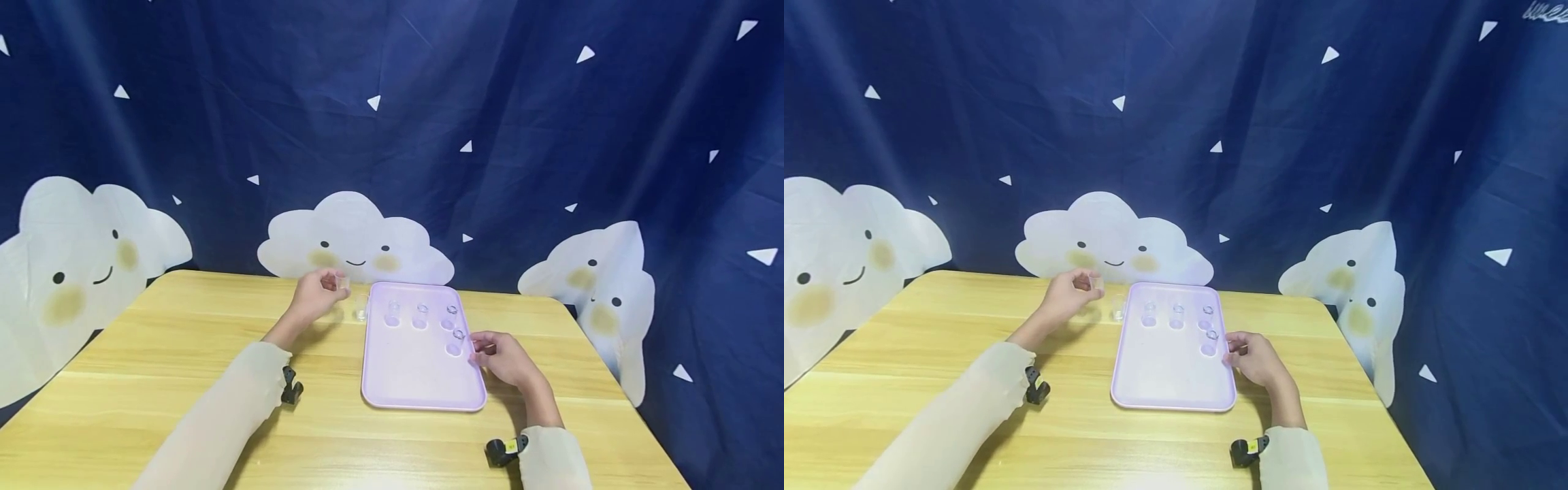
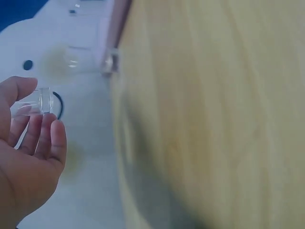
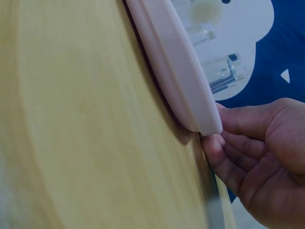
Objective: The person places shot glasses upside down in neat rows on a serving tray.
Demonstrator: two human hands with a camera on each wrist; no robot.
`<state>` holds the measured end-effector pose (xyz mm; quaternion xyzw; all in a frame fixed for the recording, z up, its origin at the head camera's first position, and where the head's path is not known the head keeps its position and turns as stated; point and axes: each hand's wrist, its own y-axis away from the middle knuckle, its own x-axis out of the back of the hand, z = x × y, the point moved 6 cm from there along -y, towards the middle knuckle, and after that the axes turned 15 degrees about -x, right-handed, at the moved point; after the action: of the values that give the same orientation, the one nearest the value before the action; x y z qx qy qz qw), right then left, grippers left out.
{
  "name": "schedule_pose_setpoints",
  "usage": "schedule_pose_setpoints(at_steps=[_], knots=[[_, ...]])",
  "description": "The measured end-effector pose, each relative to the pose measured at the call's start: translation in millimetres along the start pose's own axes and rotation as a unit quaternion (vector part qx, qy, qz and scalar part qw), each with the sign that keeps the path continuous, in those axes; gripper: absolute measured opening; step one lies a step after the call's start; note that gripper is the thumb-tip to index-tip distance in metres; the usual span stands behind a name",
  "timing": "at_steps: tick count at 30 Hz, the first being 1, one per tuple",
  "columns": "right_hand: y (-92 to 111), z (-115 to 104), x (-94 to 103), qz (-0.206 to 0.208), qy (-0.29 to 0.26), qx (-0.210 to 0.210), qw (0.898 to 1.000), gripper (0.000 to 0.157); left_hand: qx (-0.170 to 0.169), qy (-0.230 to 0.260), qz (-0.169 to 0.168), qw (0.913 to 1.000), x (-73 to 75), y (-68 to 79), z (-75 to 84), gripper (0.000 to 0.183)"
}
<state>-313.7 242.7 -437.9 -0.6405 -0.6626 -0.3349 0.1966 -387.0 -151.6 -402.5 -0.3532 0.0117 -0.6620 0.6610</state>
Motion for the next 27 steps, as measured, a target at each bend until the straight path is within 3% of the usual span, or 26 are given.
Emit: schedule_pose_setpoints(at_steps=[12,22,27], knots=[[-1,1,-1.2,0.0,0.0,-0.001,1.0,0.036,-0.031,0.024,0.032,0.9987,3.1,-1.6,36.4,0.035],[1,0,-0.5,0.001,0.003,-0.006,1.0,0.036,-0.059,0.037,0.031,0.9971,-14.5,0.0,61.8,0.041],[1,0,-0.5,0.0,0.004,-0.007,1.0,0.036,-0.059,0.071,0.037,0.9951,-25.6,-0.1,69.2,0.043]])
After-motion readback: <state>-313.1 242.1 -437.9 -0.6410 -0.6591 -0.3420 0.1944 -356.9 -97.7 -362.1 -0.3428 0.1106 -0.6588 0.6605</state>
